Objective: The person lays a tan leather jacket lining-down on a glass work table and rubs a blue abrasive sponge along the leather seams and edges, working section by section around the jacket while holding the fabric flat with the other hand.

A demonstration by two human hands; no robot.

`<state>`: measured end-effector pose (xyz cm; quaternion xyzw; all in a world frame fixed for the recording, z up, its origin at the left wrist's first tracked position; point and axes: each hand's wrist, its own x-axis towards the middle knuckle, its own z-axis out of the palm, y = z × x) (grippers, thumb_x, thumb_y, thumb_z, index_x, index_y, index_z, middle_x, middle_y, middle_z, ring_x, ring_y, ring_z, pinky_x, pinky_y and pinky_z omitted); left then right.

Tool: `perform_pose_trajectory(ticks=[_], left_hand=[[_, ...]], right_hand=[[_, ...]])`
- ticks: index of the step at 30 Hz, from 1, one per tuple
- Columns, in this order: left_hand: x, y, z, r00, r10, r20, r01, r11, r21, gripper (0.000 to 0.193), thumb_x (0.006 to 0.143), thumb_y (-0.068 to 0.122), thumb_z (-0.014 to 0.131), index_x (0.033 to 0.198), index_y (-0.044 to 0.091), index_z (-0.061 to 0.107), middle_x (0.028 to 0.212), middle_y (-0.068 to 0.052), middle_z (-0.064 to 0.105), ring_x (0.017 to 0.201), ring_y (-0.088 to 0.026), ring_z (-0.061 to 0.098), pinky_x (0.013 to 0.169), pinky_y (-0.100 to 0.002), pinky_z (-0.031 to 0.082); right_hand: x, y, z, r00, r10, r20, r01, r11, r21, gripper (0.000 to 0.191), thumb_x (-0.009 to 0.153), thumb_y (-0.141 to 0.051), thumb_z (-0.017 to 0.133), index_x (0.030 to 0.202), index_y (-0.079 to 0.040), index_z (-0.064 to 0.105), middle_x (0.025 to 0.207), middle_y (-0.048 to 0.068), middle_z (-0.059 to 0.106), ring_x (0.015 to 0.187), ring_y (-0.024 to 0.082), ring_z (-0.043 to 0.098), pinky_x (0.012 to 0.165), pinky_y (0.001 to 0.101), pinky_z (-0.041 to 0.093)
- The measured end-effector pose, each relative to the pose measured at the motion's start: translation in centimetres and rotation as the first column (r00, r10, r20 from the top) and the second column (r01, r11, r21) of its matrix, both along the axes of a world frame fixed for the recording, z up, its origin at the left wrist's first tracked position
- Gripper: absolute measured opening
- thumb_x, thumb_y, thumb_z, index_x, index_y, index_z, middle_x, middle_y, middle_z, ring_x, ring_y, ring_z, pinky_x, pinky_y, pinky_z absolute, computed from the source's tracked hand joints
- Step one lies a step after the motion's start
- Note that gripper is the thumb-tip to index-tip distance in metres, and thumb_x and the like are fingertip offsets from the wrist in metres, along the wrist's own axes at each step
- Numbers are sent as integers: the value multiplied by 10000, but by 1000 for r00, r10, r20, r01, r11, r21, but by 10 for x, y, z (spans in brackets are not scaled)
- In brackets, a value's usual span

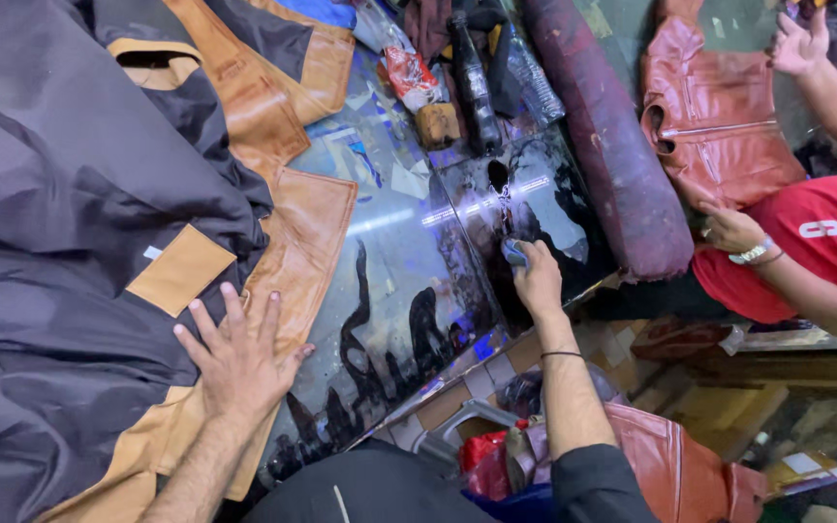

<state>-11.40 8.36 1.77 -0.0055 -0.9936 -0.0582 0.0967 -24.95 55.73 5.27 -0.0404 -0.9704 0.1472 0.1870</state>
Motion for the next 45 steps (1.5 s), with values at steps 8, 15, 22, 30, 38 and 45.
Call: perform_pose_trajectory(ticks=[8,15,22,30,38,45], left_hand=[[4,1,20,989,-49,140,65,991,-116,884,845,716,514,1593,284,324,1673,-197,173,1515,-538,140,1130,-775,144],[78,-28,12,925,-363,116,346,927,143,841,849,598,558,1535,153,361,1632,-143,246,1503,-391,186,1175,-636,135],[120,-63,-16,918,-384,-94,391,918,72,552,955,451,589,1432,173,588,1596,-94,440,1508,-302,335,1232,-520,229],[135,-70,-8,974,-119,-194,149,977,151,607,873,521,679,1311,100,660,1494,-96,509,1356,-243,421,1011,-482,314],[146,-96,1,966,-225,-124,228,974,11,858,818,625,675,1506,146,494,1588,-100,410,1497,-321,283,1178,-546,165],[142,-107,-4,954,-262,-146,285,944,168,1097,822,684,687,1603,18,301,1675,-153,280,1521,-315,254,1190,-545,152]], right_hand=[[-10,13,-12,956,-1,-294,19,998,59,361,831,-64,656,1191,-66,683,1098,170,646,1057,410,619,887,489,503],[0,1,-42,919,-1,-394,-10,1000,-26,201,1017,-126,649,1196,-51,700,1081,179,644,1023,417,619,898,512,491],[22,-39,-41,993,-3,-115,28,976,216,204,876,-41,715,1078,-13,718,1007,219,669,931,432,640,778,520,500],[129,-211,-7,938,345,-42,-295,725,-622,279,936,-11,705,1214,-35,694,1076,69,703,984,165,644,895,349,519],[176,-348,11,616,782,-97,-786,618,-9,543,657,72,635,1167,-88,727,1101,73,712,951,310,641,809,417,521],[154,-358,11,750,660,-33,-654,748,115,419,688,28,647,1076,-89,752,1010,73,716,856,315,621,729,419,502]])
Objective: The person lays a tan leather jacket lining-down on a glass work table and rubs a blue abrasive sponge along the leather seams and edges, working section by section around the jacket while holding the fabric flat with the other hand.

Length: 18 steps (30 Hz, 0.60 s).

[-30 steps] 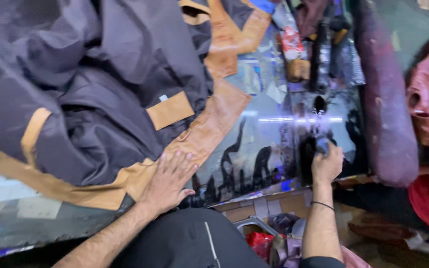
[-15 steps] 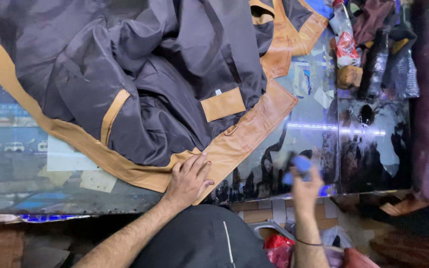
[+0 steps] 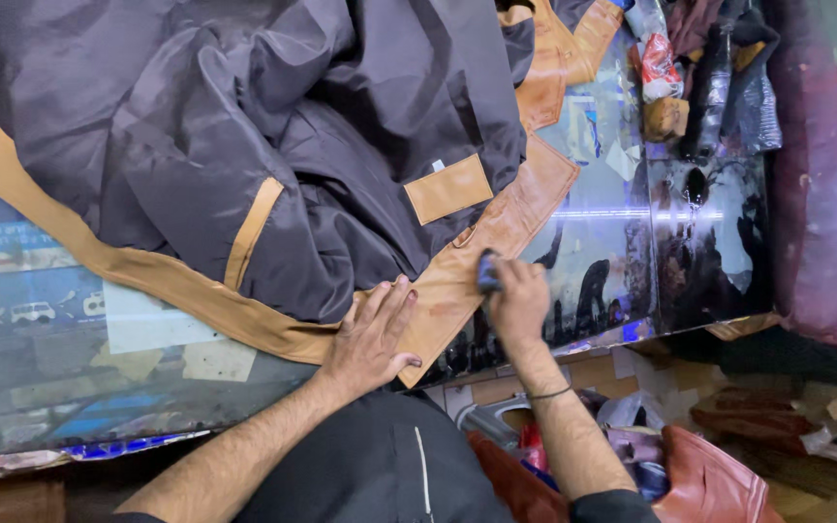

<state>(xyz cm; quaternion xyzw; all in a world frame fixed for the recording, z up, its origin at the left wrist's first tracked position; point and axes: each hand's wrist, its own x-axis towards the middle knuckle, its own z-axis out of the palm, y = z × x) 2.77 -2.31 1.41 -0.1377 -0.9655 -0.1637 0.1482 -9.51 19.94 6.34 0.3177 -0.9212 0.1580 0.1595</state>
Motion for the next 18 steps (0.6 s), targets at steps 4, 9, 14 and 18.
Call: perform_pose_trajectory(ticks=[4,9,14,18], left_hand=[[-4,-5,1,996,-54,73,45,992,117,1147,739,666,705,1582,33,251,1649,-171,247,1500,-332,245,1180,-547,192],[-4,-6,3,997,-65,37,59,986,157,1155,742,659,719,1583,29,240,1638,-169,258,1485,-334,265,1186,-539,240],[-6,-9,5,989,-127,76,105,964,246,1151,733,594,773,1577,17,244,1639,-192,246,1491,-370,247,1194,-527,246],[-7,-10,7,983,-151,105,113,946,305,1122,750,561,788,1558,2,246,1634,-216,235,1498,-388,247,1204,-518,257]], right_hand=[[2,-14,2,798,601,-29,-597,797,91,387,746,-78,691,1128,-79,748,1029,38,724,840,232,619,767,398,534],[-12,-28,18,962,267,-56,-261,961,94,439,671,-11,666,1096,-86,747,1079,48,708,1008,306,635,861,407,531],[-18,-32,16,981,194,4,-193,973,124,429,656,-157,762,1077,-72,750,1076,52,706,949,305,612,790,416,503],[-23,-34,16,954,300,12,-296,934,197,448,688,-52,709,1130,-92,765,1063,31,701,950,281,625,806,404,511]])
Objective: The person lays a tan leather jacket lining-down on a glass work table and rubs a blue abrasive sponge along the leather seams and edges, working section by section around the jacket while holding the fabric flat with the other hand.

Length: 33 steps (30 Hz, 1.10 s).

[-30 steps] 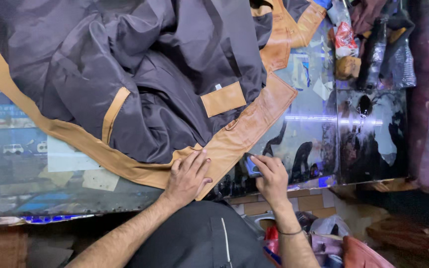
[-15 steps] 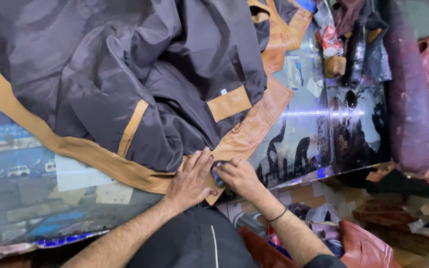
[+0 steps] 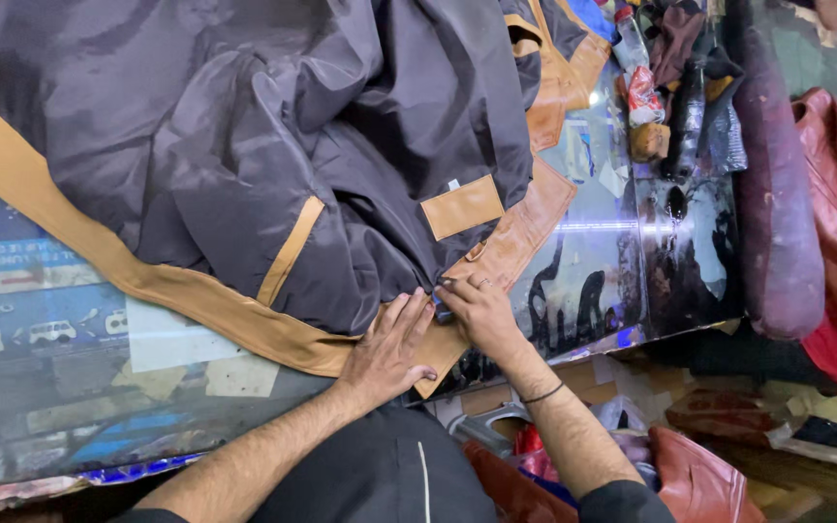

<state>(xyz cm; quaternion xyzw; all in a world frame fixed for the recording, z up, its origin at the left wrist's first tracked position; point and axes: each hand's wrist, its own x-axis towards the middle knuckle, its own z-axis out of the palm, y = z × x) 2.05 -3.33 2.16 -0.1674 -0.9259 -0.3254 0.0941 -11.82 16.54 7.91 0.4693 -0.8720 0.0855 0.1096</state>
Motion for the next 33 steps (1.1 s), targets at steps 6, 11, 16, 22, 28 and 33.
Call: perform_pose_trajectory(ticks=[6,11,16,22,28,33], left_hand=[[1,-1,1,999,-20,-44,22,998,59,1130,729,516,811,1564,-1,251,1621,-231,239,1473,-413,259,1187,-532,258],[2,-11,0,992,-60,-115,59,998,-8,968,829,352,758,1590,26,256,1616,-179,330,1520,-389,271,1230,-517,268],[9,-14,8,993,-52,-103,18,952,-306,900,868,301,708,1594,35,248,1584,-241,342,1493,-456,251,1178,-502,294],[9,-24,9,989,-19,-144,-15,973,-232,964,820,406,754,1581,64,271,1599,-154,349,1494,-403,251,1105,-523,323],[8,-35,-2,996,-35,-87,30,998,-56,1018,789,437,792,1572,24,288,1632,-109,352,1525,-383,250,1101,-497,341],[6,-33,10,988,0,-152,-17,993,-115,883,789,438,775,1505,51,433,1562,-118,420,1465,-364,343,1072,-489,390]], right_hand=[[19,8,-4,975,-222,17,222,970,-99,471,683,11,639,1125,-100,756,1086,50,705,966,303,623,814,396,517],[56,40,-6,996,3,88,3,998,-65,450,670,-36,675,1109,-100,752,1062,42,746,847,280,617,734,404,502],[76,38,-5,945,-323,49,327,937,-123,448,655,32,612,1060,-98,755,1052,55,739,895,295,637,784,417,516],[61,5,-10,946,-323,1,316,925,-209,380,743,-22,626,1088,-99,763,1106,28,737,950,280,642,829,398,524],[38,-3,-15,993,79,87,-73,994,-78,318,780,-100,683,1077,-156,779,1084,-24,736,912,231,624,823,365,523],[32,-3,-10,988,-152,38,154,986,-56,409,693,-101,704,1094,-131,777,1092,8,738,895,254,625,796,371,519]])
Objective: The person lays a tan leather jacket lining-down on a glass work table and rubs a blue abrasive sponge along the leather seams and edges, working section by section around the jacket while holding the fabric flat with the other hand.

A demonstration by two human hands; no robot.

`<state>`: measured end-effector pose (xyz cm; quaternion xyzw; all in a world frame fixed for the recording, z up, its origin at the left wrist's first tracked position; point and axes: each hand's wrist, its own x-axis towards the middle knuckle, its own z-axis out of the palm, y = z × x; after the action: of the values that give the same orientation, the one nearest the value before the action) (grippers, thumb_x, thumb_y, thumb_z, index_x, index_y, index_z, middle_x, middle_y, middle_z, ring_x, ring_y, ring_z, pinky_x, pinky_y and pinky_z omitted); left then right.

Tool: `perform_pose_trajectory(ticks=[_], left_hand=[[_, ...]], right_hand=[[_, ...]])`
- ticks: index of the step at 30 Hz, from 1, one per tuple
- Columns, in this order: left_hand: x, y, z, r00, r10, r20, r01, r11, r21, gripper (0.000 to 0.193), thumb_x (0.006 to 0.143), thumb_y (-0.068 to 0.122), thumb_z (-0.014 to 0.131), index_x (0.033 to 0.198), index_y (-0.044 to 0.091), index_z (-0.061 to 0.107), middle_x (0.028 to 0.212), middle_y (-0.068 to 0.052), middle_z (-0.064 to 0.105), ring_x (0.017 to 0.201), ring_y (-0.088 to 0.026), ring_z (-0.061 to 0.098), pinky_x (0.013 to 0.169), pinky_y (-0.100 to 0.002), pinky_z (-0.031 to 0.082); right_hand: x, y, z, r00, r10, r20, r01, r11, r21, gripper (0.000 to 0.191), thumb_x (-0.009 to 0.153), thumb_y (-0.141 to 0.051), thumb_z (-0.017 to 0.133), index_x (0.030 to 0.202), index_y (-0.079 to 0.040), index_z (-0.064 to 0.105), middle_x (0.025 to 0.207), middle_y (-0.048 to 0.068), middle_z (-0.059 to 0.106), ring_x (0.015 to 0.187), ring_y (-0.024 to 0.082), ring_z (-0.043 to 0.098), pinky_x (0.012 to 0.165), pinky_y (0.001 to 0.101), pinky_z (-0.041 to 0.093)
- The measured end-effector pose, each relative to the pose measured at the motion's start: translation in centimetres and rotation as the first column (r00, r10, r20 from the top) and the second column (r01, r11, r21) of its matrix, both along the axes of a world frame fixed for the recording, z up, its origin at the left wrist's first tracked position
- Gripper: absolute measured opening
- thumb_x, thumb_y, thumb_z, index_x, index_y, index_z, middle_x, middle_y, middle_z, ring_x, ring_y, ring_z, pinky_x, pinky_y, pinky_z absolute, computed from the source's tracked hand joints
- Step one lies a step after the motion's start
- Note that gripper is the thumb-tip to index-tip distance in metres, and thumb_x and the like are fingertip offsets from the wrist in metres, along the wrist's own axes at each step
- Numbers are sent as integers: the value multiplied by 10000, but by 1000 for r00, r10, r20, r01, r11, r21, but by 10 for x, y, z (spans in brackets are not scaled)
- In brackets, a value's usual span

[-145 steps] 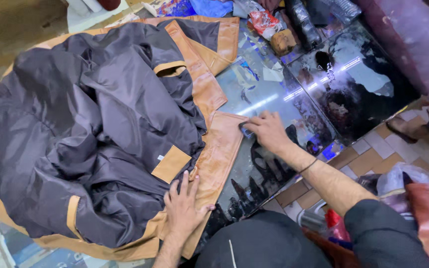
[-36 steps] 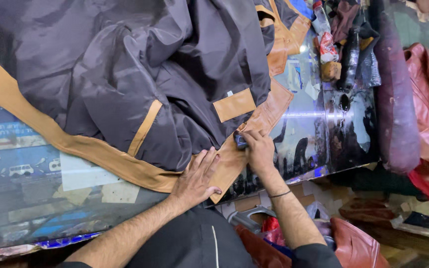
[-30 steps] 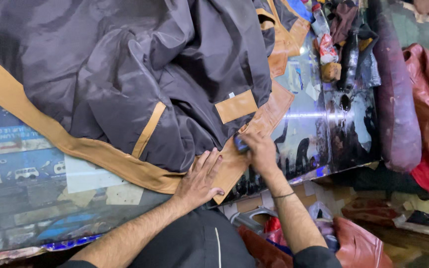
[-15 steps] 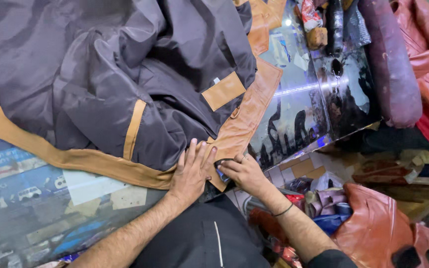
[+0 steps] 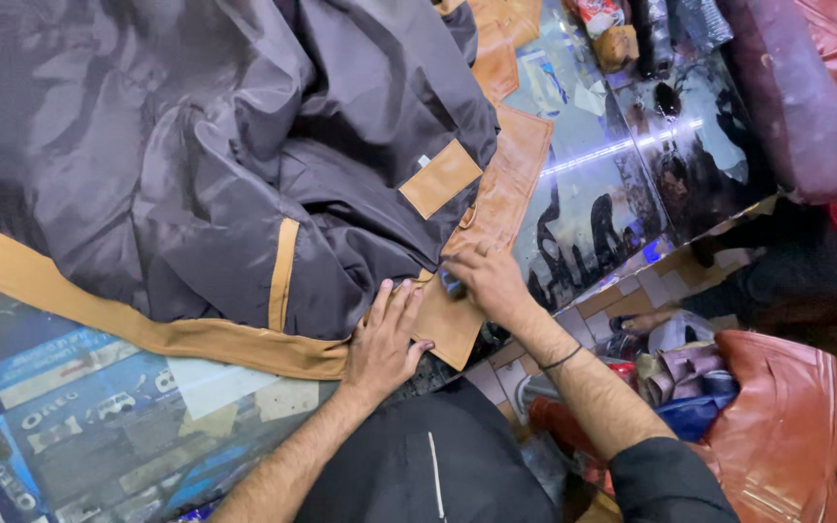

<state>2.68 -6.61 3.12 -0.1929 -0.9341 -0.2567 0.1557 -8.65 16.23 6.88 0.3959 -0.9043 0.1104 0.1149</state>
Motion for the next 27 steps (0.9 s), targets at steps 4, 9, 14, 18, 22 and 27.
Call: perform_pose_trajectory(ticks=[4,9,14,18,22,27], left_hand=[[-26,9,18,997,67,-38,-72,987,-145,603,848,346,746,1371,86,595,1459,-101,537,1190,-274,549,903,-450,446],[-80,23,20,985,155,78,-136,970,-200,347,825,354,744,1030,80,688,1009,-108,639,877,-321,665,735,-468,505],[-99,15,2,994,80,78,-89,989,116,193,926,296,710,878,116,661,906,-97,622,730,-357,670,622,-491,520],[-101,8,-5,993,50,106,-72,973,218,214,959,312,694,894,111,652,902,-92,627,745,-379,667,617,-496,526],[-101,9,-5,988,43,148,-74,974,213,207,949,307,697,892,113,652,888,-91,636,743,-382,667,615,-504,522],[-100,8,-3,989,51,139,-81,973,217,190,942,291,711,901,113,657,896,-100,643,744,-386,668,615,-506,517]], right_hand=[[9,10,5,998,-47,-32,46,998,-41,413,661,-60,704,1063,-136,757,1059,17,719,999,270,659,836,384,528],[22,18,-2,961,-271,51,276,949,-156,523,611,-1,656,1111,-123,751,1080,63,718,968,312,647,827,412,549],[35,1,-19,962,-273,32,274,942,-193,540,617,8,639,1121,-148,756,1124,49,723,984,304,655,830,420,548],[43,-8,-25,986,-161,50,167,969,-180,450,662,-28,666,1096,-119,744,1158,40,720,905,285,629,777,418,525],[44,-7,-25,966,258,16,-252,954,-162,444,681,-117,682,1118,-128,756,1093,0,686,883,278,600,743,418,495],[56,-21,-26,994,-102,-43,95,987,-127,409,714,-115,666,1113,-134,755,1086,8,695,959,257,614,833,419,505]])
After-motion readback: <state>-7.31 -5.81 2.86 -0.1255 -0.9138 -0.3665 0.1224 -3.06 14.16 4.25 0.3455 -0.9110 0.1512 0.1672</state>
